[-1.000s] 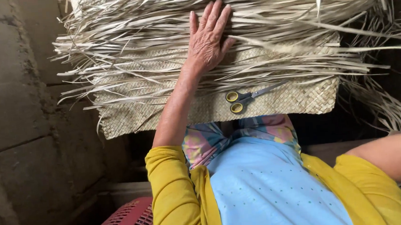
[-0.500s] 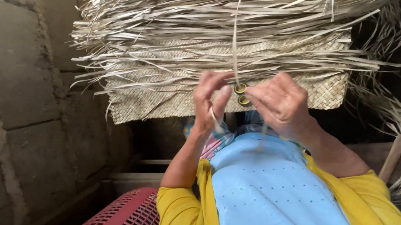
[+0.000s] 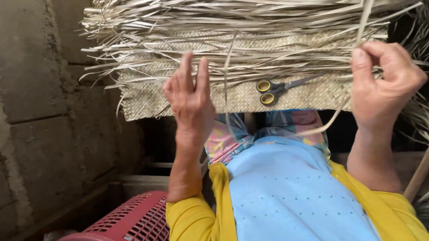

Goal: Trimming the ends of dried plant strips using scissors to prepare them for weaving

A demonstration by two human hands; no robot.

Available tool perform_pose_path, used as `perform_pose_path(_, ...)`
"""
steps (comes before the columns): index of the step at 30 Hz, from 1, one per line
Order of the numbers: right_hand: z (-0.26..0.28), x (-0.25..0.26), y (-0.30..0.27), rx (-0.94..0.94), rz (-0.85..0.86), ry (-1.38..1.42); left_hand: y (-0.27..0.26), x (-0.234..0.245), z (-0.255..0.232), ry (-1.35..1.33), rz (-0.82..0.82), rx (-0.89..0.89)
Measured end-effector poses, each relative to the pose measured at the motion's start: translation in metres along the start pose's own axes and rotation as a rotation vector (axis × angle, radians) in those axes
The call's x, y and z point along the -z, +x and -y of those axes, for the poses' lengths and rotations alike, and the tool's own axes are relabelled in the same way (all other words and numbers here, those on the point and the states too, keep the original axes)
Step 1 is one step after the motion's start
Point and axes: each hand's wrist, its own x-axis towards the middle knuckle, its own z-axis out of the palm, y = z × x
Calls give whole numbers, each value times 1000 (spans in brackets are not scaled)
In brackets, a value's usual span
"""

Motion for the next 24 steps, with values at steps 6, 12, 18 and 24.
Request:
perform_pose_path(6,61,-50,-17,16,207,307,2,-16,-77,-1260,-58,372)
perform_pose_path(12,-4,-90,7,195,401,242,-5,-68,-41,-1161,-84,572)
perform_pose_path(18,-93,-183,6,342,542,-212,26,-131,12,-528,43,223)
perform_pose_path(24,-82,-204,23,334,553,-334,61,-148,39,-173,376,326)
